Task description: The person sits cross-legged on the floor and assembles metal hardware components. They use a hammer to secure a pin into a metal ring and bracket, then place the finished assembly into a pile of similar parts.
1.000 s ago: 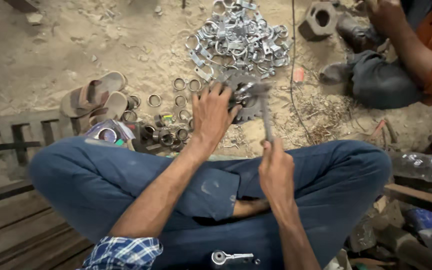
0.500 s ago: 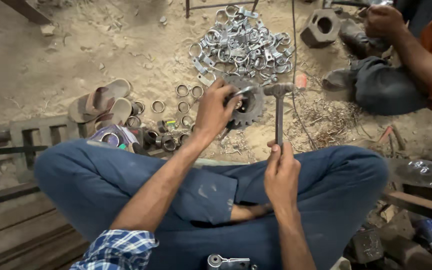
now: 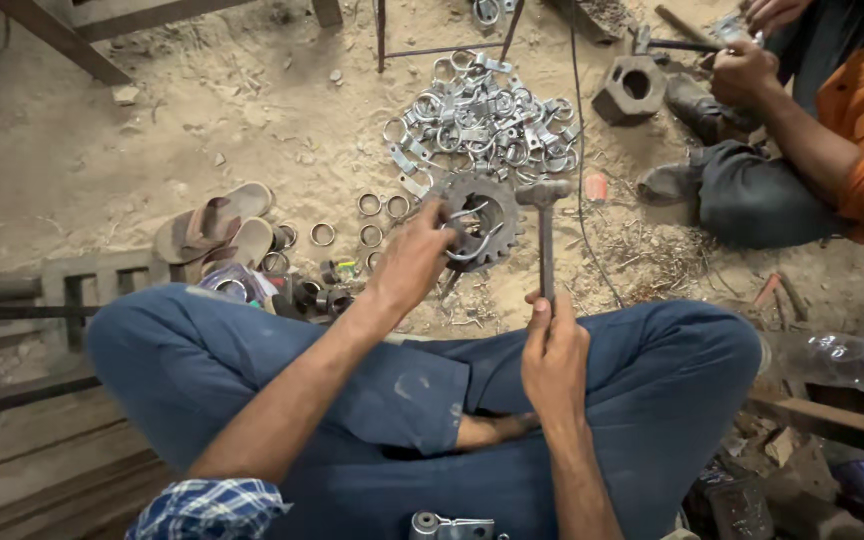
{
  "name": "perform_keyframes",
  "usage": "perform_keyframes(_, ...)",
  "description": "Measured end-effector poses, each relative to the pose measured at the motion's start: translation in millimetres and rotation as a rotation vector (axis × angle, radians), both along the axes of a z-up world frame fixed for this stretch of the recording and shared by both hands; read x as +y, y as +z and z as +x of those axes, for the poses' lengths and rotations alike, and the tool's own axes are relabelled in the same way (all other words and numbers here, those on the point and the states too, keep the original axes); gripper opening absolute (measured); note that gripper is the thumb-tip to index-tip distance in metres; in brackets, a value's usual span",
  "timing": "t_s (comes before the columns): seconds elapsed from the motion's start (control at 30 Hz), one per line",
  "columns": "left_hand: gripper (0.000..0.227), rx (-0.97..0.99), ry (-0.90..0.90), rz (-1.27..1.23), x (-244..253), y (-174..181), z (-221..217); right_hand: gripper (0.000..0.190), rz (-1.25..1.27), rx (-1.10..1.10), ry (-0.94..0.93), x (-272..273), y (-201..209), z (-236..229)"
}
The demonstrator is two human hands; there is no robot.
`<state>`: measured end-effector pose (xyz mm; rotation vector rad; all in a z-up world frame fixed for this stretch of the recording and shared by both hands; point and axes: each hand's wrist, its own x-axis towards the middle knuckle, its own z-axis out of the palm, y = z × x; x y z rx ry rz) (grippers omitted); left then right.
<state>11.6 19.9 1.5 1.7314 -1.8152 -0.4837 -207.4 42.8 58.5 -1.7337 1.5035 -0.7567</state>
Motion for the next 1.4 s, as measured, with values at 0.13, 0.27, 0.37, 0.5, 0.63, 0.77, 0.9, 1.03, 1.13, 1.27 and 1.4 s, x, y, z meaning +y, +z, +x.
perform_keyframes(0.13, 0.023, -0.024, 0.003, 0.045, -2, 6, -4, 0.021, -0.003, 0.007, 0.006, -1, -4, 0)
perform_keyframes(0.27, 0.034, -0.085, 0.050, 0.051, -2, 13, -7, 0.021, -0.039, 0.027, 0.012, 0, -6, 1)
perform_keyframes(0.37, 0.044, -0.098, 0.086, 0.015, -3, 15, -9, 0.021, -0.039, 0.062, 0.014, -1, -7, 2)
perform_keyframes(0.5, 0.054, -0.112, 0.162, 0.045, -8, 16, -11, 0.021, -0.010, 0.112, 0.014, -2, -7, 5)
perform_keyframes(0.63, 0.059, -0.127, 0.156, 0.043, -8, 19, -13, 0.021, 0.062, 0.138, -0.007, -3, -6, 6)
perform_keyframes(0.77, 0.057, -0.131, 0.177, 0.071, -9, 22, -16, 0.020, 0.032, 0.124, -0.008, -3, -7, 7)
perform_keyframes(0.9, 0.055, -0.149, 0.197, 0.025, -10, 19, -20, 0.018, 0.014, 0.167, -0.004, -5, -11, 9)
perform_keyframes(1.03, 0.055, -0.171, 0.198, 0.014, -11, 14, -24, 0.018, 0.083, 0.186, -0.017, -7, -13, 7)
perform_keyframes(1.13, 0.057, -0.180, 0.192, 0.075, -12, 12, -21, 0.018, 0.039, 0.130, -0.027, -6, -14, 9)
perform_keyframes(1.27, 0.059, -0.187, 0.170, 0.029, -12, 11, -23, 0.017, 0.028, 0.187, 0.020, -7, -13, 9)
perform_keyframes(1.4, 0.059, -0.212, 0.140, -0.031, -14, 10, -25, 0.019, 0.065, 0.124, -0.042, -7, -10, 11)
